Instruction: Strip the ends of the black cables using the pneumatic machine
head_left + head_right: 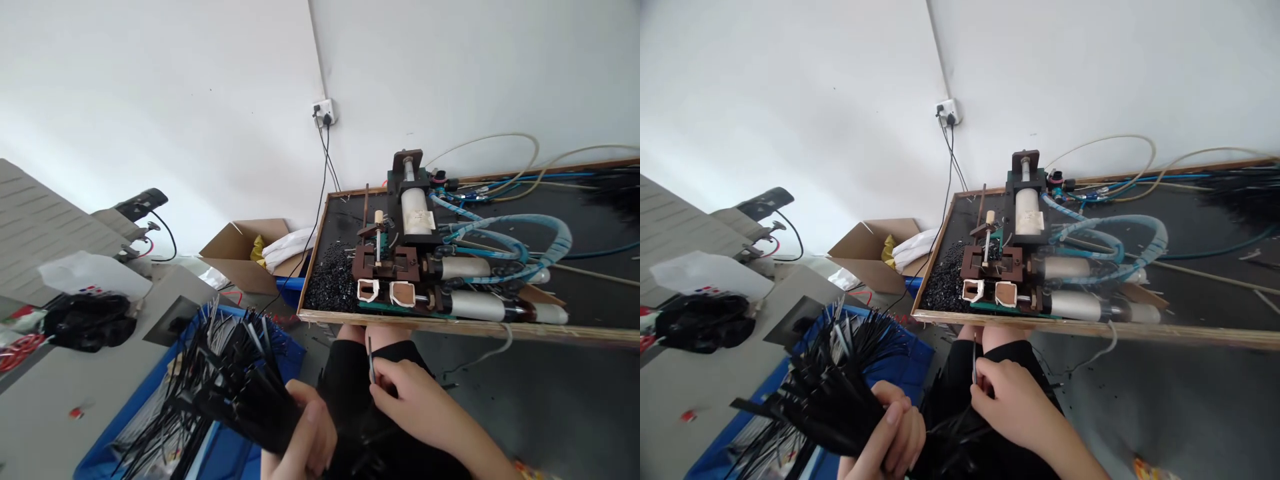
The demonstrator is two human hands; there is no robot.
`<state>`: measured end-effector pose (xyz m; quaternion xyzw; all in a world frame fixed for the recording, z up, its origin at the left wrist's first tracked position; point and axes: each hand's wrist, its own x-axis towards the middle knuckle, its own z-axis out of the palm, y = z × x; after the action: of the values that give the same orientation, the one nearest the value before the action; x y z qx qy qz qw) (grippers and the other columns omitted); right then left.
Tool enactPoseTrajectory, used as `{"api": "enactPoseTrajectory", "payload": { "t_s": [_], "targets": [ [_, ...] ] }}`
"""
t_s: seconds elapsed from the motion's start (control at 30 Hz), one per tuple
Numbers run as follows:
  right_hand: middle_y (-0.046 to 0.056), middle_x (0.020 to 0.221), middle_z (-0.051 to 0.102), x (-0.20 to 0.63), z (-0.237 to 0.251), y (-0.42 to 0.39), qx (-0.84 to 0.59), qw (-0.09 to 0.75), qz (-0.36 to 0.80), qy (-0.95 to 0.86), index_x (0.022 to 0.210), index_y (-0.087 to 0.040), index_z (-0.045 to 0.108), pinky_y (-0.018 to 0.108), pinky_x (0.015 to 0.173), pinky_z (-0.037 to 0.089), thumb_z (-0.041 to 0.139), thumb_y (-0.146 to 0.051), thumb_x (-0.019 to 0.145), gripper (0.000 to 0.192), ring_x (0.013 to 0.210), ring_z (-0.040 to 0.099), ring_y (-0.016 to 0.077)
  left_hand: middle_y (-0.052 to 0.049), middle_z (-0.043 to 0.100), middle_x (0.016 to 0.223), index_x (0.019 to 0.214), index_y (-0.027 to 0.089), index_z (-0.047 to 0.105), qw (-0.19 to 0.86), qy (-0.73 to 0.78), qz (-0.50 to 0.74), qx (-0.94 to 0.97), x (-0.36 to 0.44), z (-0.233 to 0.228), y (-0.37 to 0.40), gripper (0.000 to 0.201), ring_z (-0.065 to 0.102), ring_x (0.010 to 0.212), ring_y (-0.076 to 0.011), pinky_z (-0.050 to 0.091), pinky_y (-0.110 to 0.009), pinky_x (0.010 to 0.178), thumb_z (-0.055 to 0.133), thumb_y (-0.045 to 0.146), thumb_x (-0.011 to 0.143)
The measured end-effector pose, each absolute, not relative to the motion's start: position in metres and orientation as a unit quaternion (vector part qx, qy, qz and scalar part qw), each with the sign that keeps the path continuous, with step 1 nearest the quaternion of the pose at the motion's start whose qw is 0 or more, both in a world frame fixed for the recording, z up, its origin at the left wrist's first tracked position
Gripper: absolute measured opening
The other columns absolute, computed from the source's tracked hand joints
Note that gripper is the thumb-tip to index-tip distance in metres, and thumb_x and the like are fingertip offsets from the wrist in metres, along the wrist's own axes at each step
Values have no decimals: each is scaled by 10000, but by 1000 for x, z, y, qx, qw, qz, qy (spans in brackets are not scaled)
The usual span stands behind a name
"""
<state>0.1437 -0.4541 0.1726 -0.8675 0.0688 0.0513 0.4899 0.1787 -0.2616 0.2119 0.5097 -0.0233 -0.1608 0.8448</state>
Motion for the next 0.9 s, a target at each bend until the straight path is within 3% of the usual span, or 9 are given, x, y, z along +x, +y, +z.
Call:
{"api": "enactPoseTrajectory", "payload": {
  "t_s": [0.13,0.27,0.37,0.43,0.5,0.63,0.77,0.9],
  "targets": [
    [-32,630,613,133,166,-466,-864,487,55,117,762,-253,483,307,602,306,539,-228,975,222,605,569,194,107,298,490,775,190,659,856,-3,-169,488,185,199,-276,252,246,424,-61,259,-202,447,763,325,961],
    [-25,671,631,132,157,-472,-851,504,6,145,803,-260,495,318,629,340,513,-271,1011,209,633,581,210,106,389,505,884,202,668,885,34,-92,455,205,199,-291,168,320,426,-74,321,-198,436,821,267,912],
    [-41,680,624,133,150,-477,-829,536,-38,157,978,-273,583,312,616,344,519,-234,995,78,614,557,203,101,415,511,855,196,643,895,44,-59,440,217,201,-295,175,325,429,-77,346,-205,435,808,218,910],
    [-48,666,618,132,148,-481,-816,551,-52,168,1137,-282,612,304,577,328,530,-255,1002,160,571,533,198,97,417,510,840,195,638,898,42,-62,434,219,198,-295,177,331,426,-78,348,-209,434,794,214,921],
    [-39,651,625,130,149,-486,-819,543,-55,176,1183,-280,651,303,553,326,537,-318,1023,200,552,539,201,96,417,509,844,197,642,899,46,-72,430,216,192,-296,179,341,423,-78,346,-208,432,798,232,926],
    [7,692,702,124,151,-507,-848,490,-39,197,1110,-272,722,315,568,394,491,-427,1057,283,594,627,227,101,406,505,848,210,642,896,49,-101,429,209,178,-305,214,348,424,-76,340,-198,440,827,292,918],
    [26,708,753,112,140,-539,-894,373,-42,246,1062,-276,727,342,595,458,477,-395,1023,280,588,693,258,98,390,516,862,213,660,887,25,-149,437,210,163,-317,177,346,442,-76,321,-196,460,785,294,958],
    [93,911,832,92,127,-563,-924,257,-100,265,1045,-267,715,393,634,518,481,-357,991,256,727,776,328,76,411,533,872,198,690,878,-14,-190,440,209,146,-321,193,342,458,-87,298,-232,481,732,347,987]
  ]
}}
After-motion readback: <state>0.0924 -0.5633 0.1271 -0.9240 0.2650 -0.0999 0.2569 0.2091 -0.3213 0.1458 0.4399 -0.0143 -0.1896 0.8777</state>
